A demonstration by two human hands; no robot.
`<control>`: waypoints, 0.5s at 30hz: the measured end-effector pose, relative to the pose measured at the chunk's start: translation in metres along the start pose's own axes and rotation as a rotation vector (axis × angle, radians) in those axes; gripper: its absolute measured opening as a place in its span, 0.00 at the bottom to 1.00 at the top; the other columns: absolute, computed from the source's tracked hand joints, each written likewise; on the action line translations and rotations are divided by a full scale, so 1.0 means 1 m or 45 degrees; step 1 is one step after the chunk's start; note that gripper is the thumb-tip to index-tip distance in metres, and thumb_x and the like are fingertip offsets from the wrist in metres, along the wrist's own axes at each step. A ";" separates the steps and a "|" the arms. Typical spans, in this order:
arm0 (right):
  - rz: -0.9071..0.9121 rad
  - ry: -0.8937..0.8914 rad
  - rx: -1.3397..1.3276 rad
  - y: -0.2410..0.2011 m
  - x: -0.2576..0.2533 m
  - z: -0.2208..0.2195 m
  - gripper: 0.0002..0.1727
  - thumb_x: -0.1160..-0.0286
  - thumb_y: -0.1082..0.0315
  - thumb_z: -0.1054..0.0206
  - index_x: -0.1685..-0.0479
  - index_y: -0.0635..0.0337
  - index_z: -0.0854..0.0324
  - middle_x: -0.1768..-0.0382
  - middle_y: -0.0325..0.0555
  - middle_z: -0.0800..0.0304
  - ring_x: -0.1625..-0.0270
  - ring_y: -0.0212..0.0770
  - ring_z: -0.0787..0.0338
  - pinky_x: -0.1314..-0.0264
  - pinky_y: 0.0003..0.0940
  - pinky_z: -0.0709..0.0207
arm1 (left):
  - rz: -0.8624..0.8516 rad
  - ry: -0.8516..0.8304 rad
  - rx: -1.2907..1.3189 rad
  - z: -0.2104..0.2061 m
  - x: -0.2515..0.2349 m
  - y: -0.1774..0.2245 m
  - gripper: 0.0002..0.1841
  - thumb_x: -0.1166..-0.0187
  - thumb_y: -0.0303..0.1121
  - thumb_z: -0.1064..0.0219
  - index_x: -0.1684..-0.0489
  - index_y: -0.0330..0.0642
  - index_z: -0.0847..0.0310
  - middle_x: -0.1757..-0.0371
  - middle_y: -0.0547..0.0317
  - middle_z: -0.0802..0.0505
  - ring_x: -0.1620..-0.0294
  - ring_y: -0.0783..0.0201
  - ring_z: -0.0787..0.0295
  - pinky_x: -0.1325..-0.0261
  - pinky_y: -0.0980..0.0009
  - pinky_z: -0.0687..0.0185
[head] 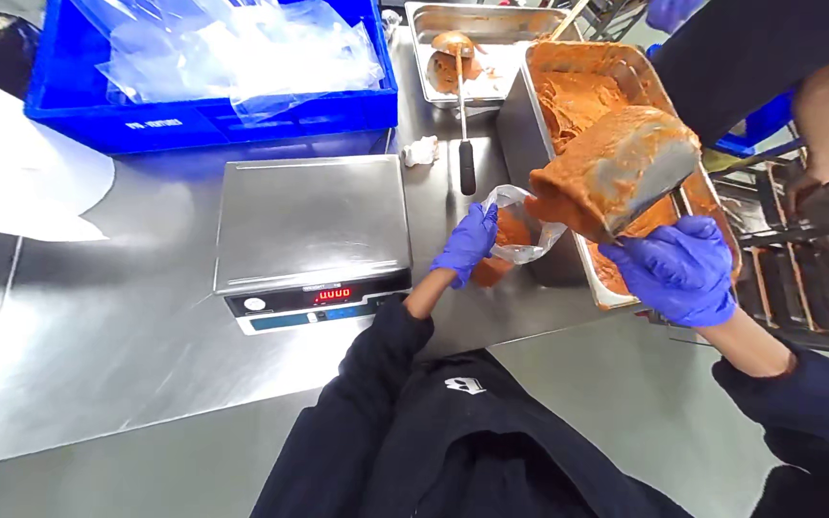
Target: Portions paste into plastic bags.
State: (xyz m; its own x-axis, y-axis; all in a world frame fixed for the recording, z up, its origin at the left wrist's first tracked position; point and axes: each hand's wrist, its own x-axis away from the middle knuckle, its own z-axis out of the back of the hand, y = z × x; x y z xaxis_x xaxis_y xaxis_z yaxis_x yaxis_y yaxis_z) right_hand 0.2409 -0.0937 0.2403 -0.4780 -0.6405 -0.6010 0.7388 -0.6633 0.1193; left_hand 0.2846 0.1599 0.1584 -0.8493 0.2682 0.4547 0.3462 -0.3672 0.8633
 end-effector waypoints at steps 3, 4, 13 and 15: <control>-0.486 0.040 -0.320 0.007 -0.004 0.008 0.16 0.27 0.61 0.25 0.76 0.65 0.11 0.78 0.47 0.14 0.65 0.32 0.19 0.39 0.29 0.33 | 0.010 0.007 -0.020 -0.001 -0.001 0.002 0.28 0.03 0.47 0.65 0.23 0.32 0.35 0.51 0.39 0.14 0.60 0.52 0.13 0.52 0.55 0.16; -0.639 0.070 -0.391 0.010 -0.004 0.010 0.15 0.32 0.61 0.23 0.76 0.64 0.10 0.74 0.41 0.12 0.60 0.26 0.19 0.40 0.24 0.32 | 0.011 0.005 -0.018 -0.001 0.000 0.002 0.28 0.03 0.47 0.65 0.23 0.32 0.35 0.52 0.40 0.14 0.60 0.53 0.13 0.52 0.56 0.16; -1.428 0.451 -0.988 0.039 0.002 0.046 0.15 0.37 0.76 0.26 0.73 0.38 0.12 0.73 0.20 0.08 0.71 0.20 0.12 0.64 0.20 0.15 | 0.020 0.002 -0.004 0.001 0.001 0.002 0.26 0.03 0.47 0.63 0.22 0.35 0.36 0.52 0.42 0.14 0.62 0.56 0.13 0.54 0.58 0.15; -1.494 0.300 -0.753 0.066 0.024 0.063 0.13 0.40 0.75 0.24 0.72 0.39 0.16 0.73 0.19 0.09 0.71 0.19 0.13 0.65 0.19 0.15 | 0.010 0.003 -0.039 0.000 0.001 0.002 0.26 0.03 0.46 0.63 0.22 0.35 0.36 0.51 0.41 0.13 0.61 0.55 0.12 0.54 0.57 0.15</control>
State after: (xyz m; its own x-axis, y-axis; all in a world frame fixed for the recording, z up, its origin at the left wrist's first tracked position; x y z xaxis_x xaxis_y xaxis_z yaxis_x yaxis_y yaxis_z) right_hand 0.2481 -0.1767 0.2833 -0.9195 0.3116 -0.2397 0.0716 -0.4668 -0.8815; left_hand 0.2847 0.1599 0.1604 -0.8477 0.2628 0.4608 0.3405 -0.3966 0.8525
